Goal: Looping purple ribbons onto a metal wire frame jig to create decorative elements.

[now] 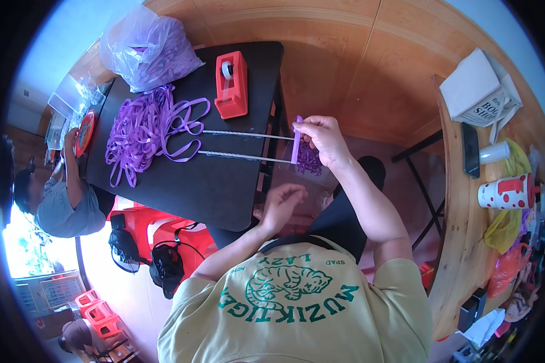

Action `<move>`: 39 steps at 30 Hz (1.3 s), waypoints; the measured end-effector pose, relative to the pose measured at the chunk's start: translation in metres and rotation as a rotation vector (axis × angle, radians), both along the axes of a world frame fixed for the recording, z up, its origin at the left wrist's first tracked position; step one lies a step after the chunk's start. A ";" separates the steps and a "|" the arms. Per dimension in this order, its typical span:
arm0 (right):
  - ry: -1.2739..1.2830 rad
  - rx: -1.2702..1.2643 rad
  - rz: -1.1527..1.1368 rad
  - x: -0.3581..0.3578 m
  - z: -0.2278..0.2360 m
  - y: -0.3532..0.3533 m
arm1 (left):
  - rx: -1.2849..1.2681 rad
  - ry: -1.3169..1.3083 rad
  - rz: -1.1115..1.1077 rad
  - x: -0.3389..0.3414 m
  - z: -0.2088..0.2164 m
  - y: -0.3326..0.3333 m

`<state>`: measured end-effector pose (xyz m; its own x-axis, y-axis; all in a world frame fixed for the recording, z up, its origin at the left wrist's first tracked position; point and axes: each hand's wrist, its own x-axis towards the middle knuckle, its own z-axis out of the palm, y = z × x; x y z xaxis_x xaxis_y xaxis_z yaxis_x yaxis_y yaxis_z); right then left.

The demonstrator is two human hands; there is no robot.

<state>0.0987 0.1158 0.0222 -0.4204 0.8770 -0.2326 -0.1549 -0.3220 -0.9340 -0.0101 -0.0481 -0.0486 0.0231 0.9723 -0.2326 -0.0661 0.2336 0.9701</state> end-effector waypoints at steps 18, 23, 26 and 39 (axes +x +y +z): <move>0.016 -0.427 -0.074 -0.005 -0.039 -0.007 | 0.688 0.113 0.414 -0.003 0.011 0.089; 0.100 -0.495 -0.033 -0.005 -0.049 -0.016 | 0.572 -0.375 0.351 0.002 -0.006 0.092; 0.072 -0.504 -0.024 -0.002 -0.052 -0.027 | 0.594 -0.302 0.377 -0.001 -0.014 0.093; -0.020 0.076 -0.238 0.030 -0.079 -0.063 | 0.261 -0.238 0.366 0.001 -0.006 0.069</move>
